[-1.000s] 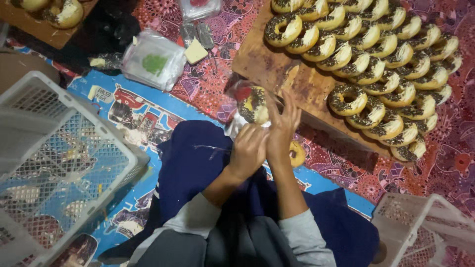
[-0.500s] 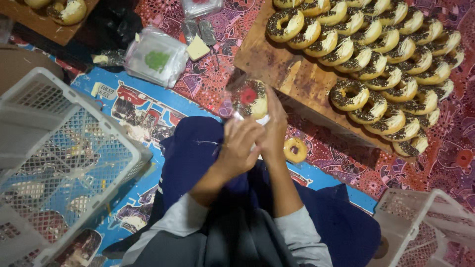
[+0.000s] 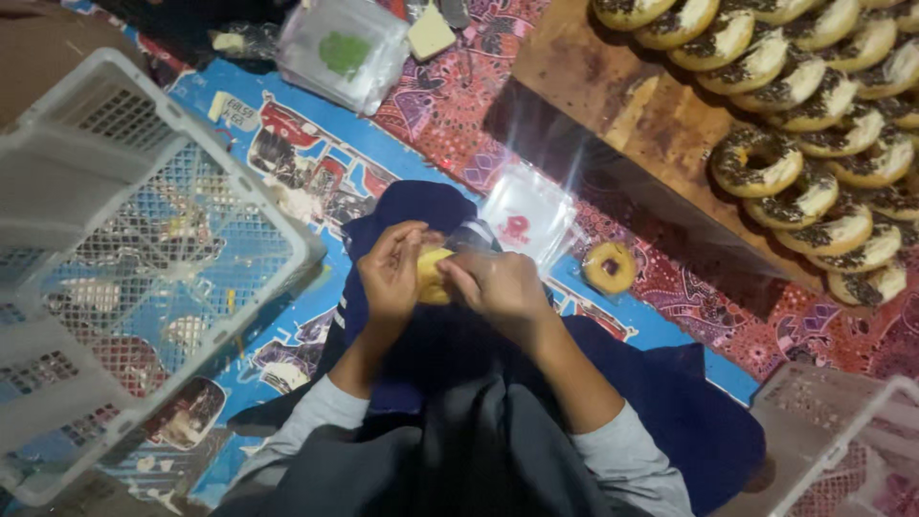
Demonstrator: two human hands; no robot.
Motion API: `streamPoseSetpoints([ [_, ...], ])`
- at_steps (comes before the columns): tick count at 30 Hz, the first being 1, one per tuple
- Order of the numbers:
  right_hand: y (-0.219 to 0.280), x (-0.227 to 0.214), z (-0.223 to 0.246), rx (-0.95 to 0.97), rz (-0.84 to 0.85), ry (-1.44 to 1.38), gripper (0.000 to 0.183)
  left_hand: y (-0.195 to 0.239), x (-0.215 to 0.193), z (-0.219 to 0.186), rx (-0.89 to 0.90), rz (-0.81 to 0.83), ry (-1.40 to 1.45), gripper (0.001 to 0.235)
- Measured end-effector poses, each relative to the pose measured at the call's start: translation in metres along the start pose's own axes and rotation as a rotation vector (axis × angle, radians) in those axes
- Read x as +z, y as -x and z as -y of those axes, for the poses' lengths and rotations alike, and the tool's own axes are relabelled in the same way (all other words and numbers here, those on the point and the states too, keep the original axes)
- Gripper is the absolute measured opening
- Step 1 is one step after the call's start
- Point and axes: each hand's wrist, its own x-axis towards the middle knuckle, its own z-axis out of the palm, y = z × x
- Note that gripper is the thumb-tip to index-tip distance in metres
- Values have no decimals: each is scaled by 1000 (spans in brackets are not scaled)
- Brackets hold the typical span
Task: The person sits on the floor and repeatedly picks up doughnuts from a wooden board, places each into a clear plastic bag, and sets the bagged doughnut into a white plastic crate. The person handles doughnuts one at a time throughout the clip.
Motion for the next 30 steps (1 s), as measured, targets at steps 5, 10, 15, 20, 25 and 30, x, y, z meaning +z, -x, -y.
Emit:
streamPoseSetpoints([
  [5, -6, 18, 0, -224, -215, 24, 21, 0, -1, 29, -38, -43, 86, 15],
  [10, -20, 21, -11, -350, -144, 62, 47, 5, -3, 28, 20, 17, -333, 19],
  [15, -19, 14, -11, -259, -115, 150, 45, 10, 2, 13, -5, 74, -394, 18],
  [20, -10, 6, -8, -414, -258, 26, 53, 2, 11, 2, 0, 74, -173, 18],
  [25, -4, 11, -26, -287, -139, 153, 57, -6, 16, -9, -21, 216, -378, 14],
  [30, -17, 9, -58, -84, -87, 182, 51, -4, 15, -22, -43, 345, -335, 15],
])
